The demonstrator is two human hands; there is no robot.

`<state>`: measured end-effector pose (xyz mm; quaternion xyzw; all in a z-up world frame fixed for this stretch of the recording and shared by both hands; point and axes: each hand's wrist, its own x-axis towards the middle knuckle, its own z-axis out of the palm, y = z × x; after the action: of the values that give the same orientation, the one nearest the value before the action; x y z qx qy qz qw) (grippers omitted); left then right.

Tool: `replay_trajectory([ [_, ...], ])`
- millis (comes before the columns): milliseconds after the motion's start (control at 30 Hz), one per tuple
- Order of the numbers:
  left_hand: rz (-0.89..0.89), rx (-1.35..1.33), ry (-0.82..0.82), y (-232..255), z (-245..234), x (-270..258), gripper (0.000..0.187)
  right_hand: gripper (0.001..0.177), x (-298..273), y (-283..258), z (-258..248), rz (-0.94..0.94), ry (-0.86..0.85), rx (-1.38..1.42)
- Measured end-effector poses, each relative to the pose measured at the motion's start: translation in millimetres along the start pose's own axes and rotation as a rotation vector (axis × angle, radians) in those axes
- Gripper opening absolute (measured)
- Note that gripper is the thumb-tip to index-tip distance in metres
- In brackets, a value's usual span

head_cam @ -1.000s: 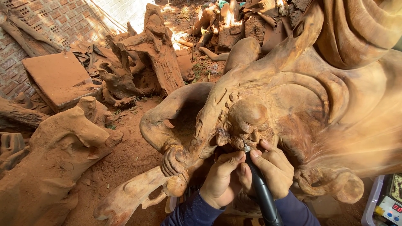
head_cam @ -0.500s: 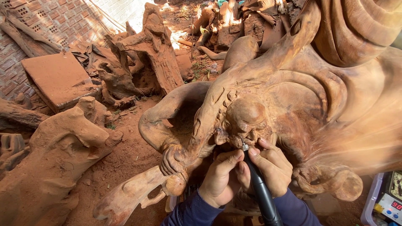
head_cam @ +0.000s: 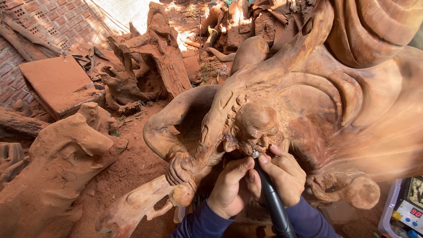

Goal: The person carves details into a large wooden statue using a rotary tool, occasionally adjusting settings on a control box and handling small bits.

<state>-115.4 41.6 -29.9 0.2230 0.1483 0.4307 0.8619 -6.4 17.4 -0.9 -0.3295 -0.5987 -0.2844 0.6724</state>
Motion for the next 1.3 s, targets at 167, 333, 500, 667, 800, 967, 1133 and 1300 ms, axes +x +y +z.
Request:
replay_trajectory([
  [167,-0.008,0.009,-0.009,0.1,0.4,-0.5,0.017,0.026,-1.5,0.9,-3.7,0.007,-0.039,0.006],
  [333,-0.040,0.008,-0.022,1.1,-0.2,-1.2,0.020,0.025,2.4,-1.8,-0.3,0.003,-0.020,-0.001],
  [500,-0.049,0.022,-0.017,0.8,-0.7,-1.9,0.027,0.025,0.4,0.1,-0.7,-0.008,-0.015,0.005],
  [667,-0.057,-0.002,0.001,0.3,0.9,-1.3,0.016,0.026,-0.9,0.8,2.0,-0.006,0.016,0.013],
  [800,-0.022,-0.008,-0.009,1.2,2.3,-1.5,0.019,0.024,-1.3,-0.1,-0.9,0.024,-0.012,0.013],
  [967,-0.045,0.004,-0.005,-0.3,0.7,-1.8,0.019,0.026,-1.8,0.7,-2.5,0.011,-0.039,0.002],
  [1133,-0.061,0.046,-0.022,1.3,3.8,-4.6,0.032,0.026,-2.2,2.4,-1.2,-0.009,-0.018,0.021],
  [1300,-0.081,0.006,-0.007,0.7,2.8,-2.7,0.020,0.026,-0.9,2.0,0.0,-0.014,-0.010,0.018],
])
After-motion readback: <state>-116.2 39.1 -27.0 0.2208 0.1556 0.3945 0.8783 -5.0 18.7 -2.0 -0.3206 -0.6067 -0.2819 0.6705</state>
